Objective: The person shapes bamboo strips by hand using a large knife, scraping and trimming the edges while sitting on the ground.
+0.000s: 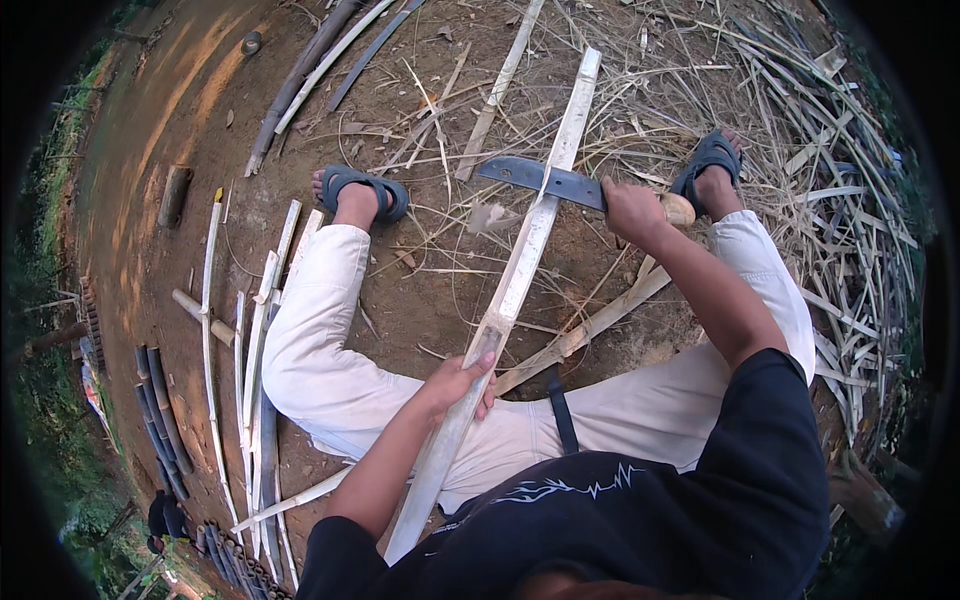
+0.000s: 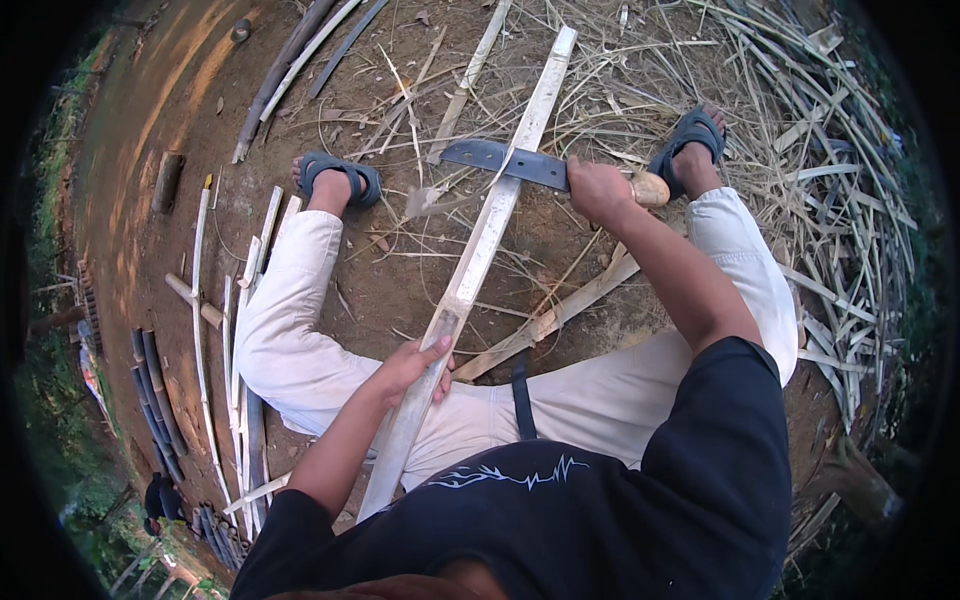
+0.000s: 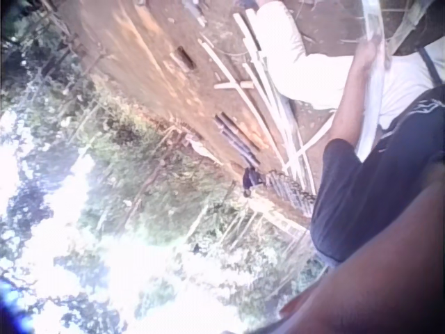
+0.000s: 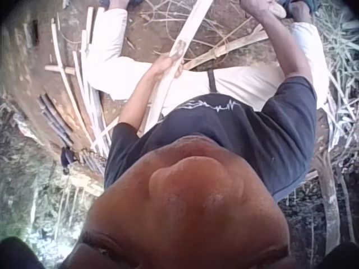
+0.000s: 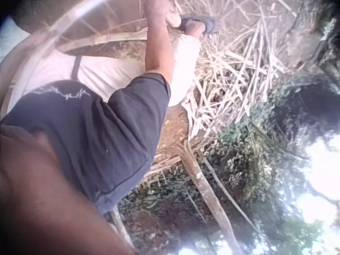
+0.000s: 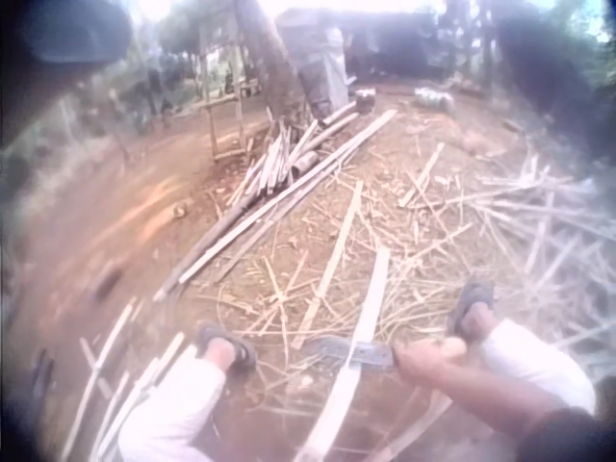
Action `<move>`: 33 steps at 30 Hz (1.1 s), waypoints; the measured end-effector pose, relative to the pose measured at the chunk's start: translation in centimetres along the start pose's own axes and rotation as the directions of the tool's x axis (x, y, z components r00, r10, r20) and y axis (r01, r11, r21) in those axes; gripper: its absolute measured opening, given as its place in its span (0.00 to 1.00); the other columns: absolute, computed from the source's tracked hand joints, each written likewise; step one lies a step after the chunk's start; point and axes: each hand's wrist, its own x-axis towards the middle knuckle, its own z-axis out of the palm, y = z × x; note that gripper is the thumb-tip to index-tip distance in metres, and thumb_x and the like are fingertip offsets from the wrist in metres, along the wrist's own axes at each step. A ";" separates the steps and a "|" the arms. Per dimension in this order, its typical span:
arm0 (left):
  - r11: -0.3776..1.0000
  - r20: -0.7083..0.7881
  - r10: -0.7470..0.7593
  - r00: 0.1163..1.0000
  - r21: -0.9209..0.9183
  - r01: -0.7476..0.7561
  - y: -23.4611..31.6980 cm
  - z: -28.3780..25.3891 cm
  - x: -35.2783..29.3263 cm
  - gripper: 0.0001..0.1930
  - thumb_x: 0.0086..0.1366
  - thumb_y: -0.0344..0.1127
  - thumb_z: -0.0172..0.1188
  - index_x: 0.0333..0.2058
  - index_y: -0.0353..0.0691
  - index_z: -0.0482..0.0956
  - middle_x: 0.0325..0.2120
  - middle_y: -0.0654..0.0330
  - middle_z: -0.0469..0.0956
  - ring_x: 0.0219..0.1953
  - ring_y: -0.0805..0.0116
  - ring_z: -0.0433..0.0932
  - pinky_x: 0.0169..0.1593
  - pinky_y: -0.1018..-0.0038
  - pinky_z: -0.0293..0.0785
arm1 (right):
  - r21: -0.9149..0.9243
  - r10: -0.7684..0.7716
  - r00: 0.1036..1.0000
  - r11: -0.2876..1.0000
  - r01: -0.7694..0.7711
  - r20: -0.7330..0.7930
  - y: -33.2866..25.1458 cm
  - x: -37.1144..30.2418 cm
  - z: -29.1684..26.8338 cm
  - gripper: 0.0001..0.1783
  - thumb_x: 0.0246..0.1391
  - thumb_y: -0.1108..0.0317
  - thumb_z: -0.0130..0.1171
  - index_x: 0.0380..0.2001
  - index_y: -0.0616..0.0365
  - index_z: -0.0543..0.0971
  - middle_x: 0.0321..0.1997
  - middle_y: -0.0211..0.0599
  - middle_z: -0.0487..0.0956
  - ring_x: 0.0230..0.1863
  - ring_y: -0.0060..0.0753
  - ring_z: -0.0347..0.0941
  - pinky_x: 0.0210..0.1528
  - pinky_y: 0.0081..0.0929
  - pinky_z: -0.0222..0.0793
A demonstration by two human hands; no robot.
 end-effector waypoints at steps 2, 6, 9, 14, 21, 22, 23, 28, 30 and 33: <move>0.998 -0.074 0.043 0.996 0.047 -0.039 1.3 0.5 0.6 0.23 0.71 0.53 0.56 0.41 0.35 0.72 0.23 0.53 0.79 0.20 0.67 0.79 0.24 0.72 0.75 | -0.021 -0.006 1.000 1.000 0.006 0.002 -1.1 -0.2 1.4 0.19 0.54 0.72 0.52 0.49 0.67 0.70 0.31 0.51 0.83 0.31 0.52 0.83 0.34 0.45 0.79; 0.785 -0.351 0.456 0.818 0.591 -0.184 5.5 1.5 4.1 0.32 0.63 0.57 0.63 0.48 0.31 0.72 0.34 0.44 0.81 0.32 0.53 0.85 0.40 0.60 0.82 | 0.020 -0.104 0.984 0.995 0.102 0.144 -4.9 -2.0 1.2 0.30 0.53 0.68 0.53 0.60 0.68 0.65 0.31 0.51 0.83 0.30 0.51 0.82 0.33 0.47 0.78; 0.477 -0.373 0.598 0.709 0.877 0.058 7.2 4.7 6.5 0.31 0.61 0.54 0.65 0.49 0.30 0.71 0.35 0.40 0.82 0.37 0.45 0.84 0.45 0.55 0.80 | 0.019 -0.235 0.962 0.972 0.235 0.142 -6.4 -3.5 0.8 0.28 0.55 0.69 0.52 0.58 0.67 0.65 0.34 0.52 0.82 0.30 0.51 0.82 0.32 0.46 0.79; 0.527 -0.438 0.541 0.718 0.842 0.116 6.8 6.3 6.7 0.24 0.61 0.48 0.63 0.46 0.33 0.71 0.33 0.42 0.83 0.36 0.42 0.84 0.42 0.53 0.81 | -0.170 -0.147 0.986 0.972 0.159 0.081 0.8 1.7 0.3 0.24 0.55 0.69 0.54 0.55 0.62 0.69 0.35 0.49 0.83 0.34 0.51 0.82 0.35 0.45 0.79; 0.488 -0.436 0.573 0.694 0.862 0.138 8.1 6.1 7.8 0.23 0.62 0.45 0.64 0.43 0.32 0.68 0.30 0.44 0.83 0.35 0.44 0.85 0.39 0.56 0.82 | -0.051 -0.112 0.978 0.991 0.123 0.177 -1.3 1.3 -1.2 0.23 0.53 0.70 0.50 0.51 0.70 0.71 0.33 0.52 0.84 0.32 0.54 0.82 0.37 0.48 0.79; 0.487 -0.432 0.567 0.701 0.862 0.138 8.1 6.3 7.7 0.23 0.62 0.45 0.64 0.42 0.32 0.68 0.31 0.44 0.83 0.35 0.44 0.85 0.39 0.56 0.82 | -0.092 -0.256 0.963 0.960 0.264 0.086 -0.3 0.6 0.1 0.23 0.53 0.70 0.51 0.53 0.68 0.70 0.33 0.52 0.84 0.33 0.54 0.82 0.38 0.48 0.79; 0.487 -0.431 0.560 0.708 0.862 0.141 8.2 6.4 7.6 0.22 0.62 0.45 0.64 0.42 0.32 0.68 0.31 0.44 0.83 0.35 0.44 0.85 0.39 0.55 0.82 | -0.143 -0.401 0.916 0.907 0.397 0.001 0.6 0.1 1.0 0.23 0.53 0.70 0.51 0.54 0.66 0.70 0.33 0.51 0.84 0.34 0.54 0.82 0.39 0.47 0.79; 0.518 -0.445 0.558 0.700 0.846 0.124 8.3 6.3 8.2 0.22 0.61 0.45 0.65 0.42 0.34 0.68 0.30 0.41 0.83 0.35 0.42 0.84 0.41 0.52 0.80 | -0.085 0.224 0.974 0.971 -0.225 -0.030 9.7 9.4 -3.3 0.12 0.54 0.70 0.52 0.39 0.61 0.81 0.35 0.52 0.84 0.37 0.54 0.82 0.40 0.47 0.79; 0.518 -0.443 0.561 0.700 0.847 0.120 8.5 6.4 8.4 0.22 0.61 0.45 0.65 0.42 0.34 0.68 0.30 0.41 0.82 0.35 0.41 0.84 0.41 0.51 0.80 | -0.088 0.218 0.975 0.971 -0.221 -0.041 10.5 10.3 -3.3 0.11 0.54 0.69 0.51 0.36 0.60 0.81 0.34 0.51 0.84 0.36 0.54 0.82 0.40 0.48 0.79; 0.539 -0.460 0.524 0.717 0.831 0.139 8.6 6.5 8.3 0.22 0.61 0.45 0.65 0.41 0.35 0.68 0.29 0.41 0.82 0.34 0.41 0.83 0.40 0.51 0.80 | -0.125 -0.026 1.000 0.992 0.024 -0.018 8.6 9.1 -0.9 0.17 0.52 0.69 0.51 0.46 0.59 0.77 0.30 0.49 0.83 0.34 0.54 0.82 0.39 0.47 0.78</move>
